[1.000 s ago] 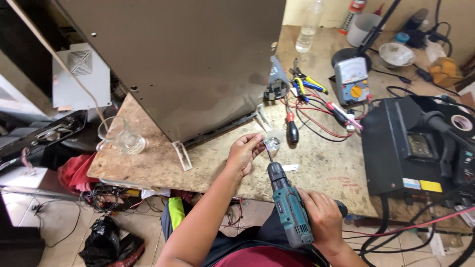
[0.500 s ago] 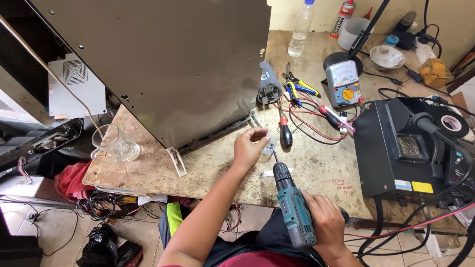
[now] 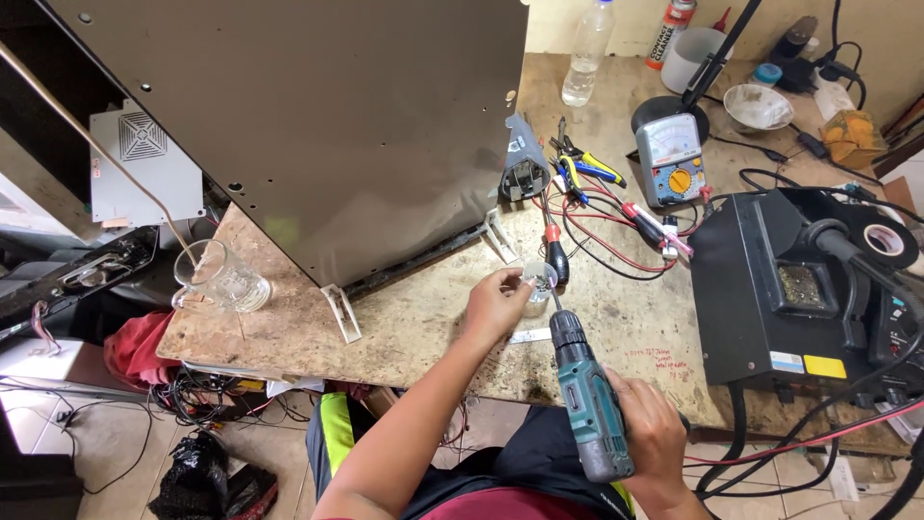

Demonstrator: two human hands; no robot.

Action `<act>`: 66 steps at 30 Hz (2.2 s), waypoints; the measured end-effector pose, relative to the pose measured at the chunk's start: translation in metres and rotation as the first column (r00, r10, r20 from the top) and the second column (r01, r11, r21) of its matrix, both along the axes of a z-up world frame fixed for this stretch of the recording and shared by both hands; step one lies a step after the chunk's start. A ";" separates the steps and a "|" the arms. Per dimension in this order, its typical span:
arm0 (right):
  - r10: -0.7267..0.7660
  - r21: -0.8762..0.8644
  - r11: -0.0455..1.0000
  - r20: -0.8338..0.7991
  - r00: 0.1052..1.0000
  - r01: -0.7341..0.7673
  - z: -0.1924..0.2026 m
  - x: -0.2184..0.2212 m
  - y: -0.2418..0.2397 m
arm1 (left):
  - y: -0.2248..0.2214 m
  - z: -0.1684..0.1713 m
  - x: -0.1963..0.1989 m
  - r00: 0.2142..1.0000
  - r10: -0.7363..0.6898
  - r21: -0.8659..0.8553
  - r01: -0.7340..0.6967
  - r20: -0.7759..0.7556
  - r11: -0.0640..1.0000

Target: Unscrewing the back panel of an electronic device using a manual screwdriver and an electric drill on a repair bench.

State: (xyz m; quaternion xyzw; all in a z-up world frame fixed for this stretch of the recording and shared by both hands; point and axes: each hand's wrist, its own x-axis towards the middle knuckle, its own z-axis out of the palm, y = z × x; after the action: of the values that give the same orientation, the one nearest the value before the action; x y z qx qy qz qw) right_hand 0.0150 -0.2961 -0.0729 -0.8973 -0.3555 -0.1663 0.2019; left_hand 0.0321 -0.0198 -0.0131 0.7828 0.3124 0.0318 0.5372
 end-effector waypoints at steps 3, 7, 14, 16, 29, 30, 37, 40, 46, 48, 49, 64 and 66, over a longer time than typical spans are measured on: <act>0.000 0.030 1.000 -0.008 1.000 0.001 0.006 0.003 -0.003 | -0.010 -0.005 0.008 1.000 -0.011 -0.006 0.011 0.005 1.000; 0.035 0.023 0.999 0.047 0.998 -0.036 0.008 0.015 -0.007 | -0.017 -0.011 0.017 0.998 -0.062 -0.054 0.063 0.026 0.997; 0.277 -0.216 0.955 0.410 0.869 -0.203 0.041 0.075 0.023 | 0.003 0.011 0.000 0.983 0.167 -0.614 -0.088 0.071 0.784; 0.303 -0.198 0.952 0.522 0.798 -0.232 0.044 0.093 0.044 | 0.014 -0.037 0.009 0.946 0.282 -0.699 -0.092 0.162 0.709; 0.538 -0.400 0.843 0.601 0.592 -0.360 0.043 0.090 0.128 | 0.058 -0.081 -0.012 0.737 0.640 -0.659 -0.373 0.218 0.654; 0.540 -0.399 0.842 0.599 0.591 -0.364 0.041 0.088 0.133 | 0.058 -0.075 -0.016 0.735 0.642 -0.658 -0.376 0.216 0.652; 0.527 -0.408 0.848 0.581 0.620 -0.339 0.032 0.087 0.150 | 0.059 -0.041 -0.026 0.728 0.656 -0.674 -0.384 0.201 0.631; 0.518 -0.407 0.853 0.585 0.624 -0.327 0.031 0.091 0.152 | 0.065 -0.047 -0.016 0.726 0.656 -0.708 -0.351 0.208 0.613; 0.516 -0.409 0.854 0.590 0.621 -0.322 0.025 0.098 0.154 | 0.074 -0.072 -0.001 0.746 0.626 -0.719 -0.306 0.226 0.624; 0.522 -0.412 0.851 0.589 0.617 -0.327 0.024 0.099 0.154 | 0.078 -0.080 0.002 0.745 0.627 -0.728 -0.298 0.228 0.617; 0.517 -0.411 0.854 0.594 0.617 -0.321 0.024 0.100 0.154 | 0.081 -0.085 0.004 0.744 0.631 -0.742 -0.293 0.218 0.603; 0.496 -0.417 0.863 0.599 0.628 -0.284 0.022 0.105 0.158 | 0.098 -0.125 0.012 0.762 0.623 -0.782 -0.276 0.175 0.558; 0.488 -0.421 0.866 0.597 0.636 -0.269 0.024 0.102 0.159 | 0.095 -0.117 0.009 0.760 0.627 -0.779 -0.285 0.172 0.559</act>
State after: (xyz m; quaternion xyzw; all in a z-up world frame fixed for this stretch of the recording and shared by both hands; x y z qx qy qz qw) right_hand 0.1171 -0.1375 -0.0492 -0.6936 -0.6070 -0.3848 -0.0490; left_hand 0.0408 0.0750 -0.1297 0.3709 0.3691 0.2228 0.8226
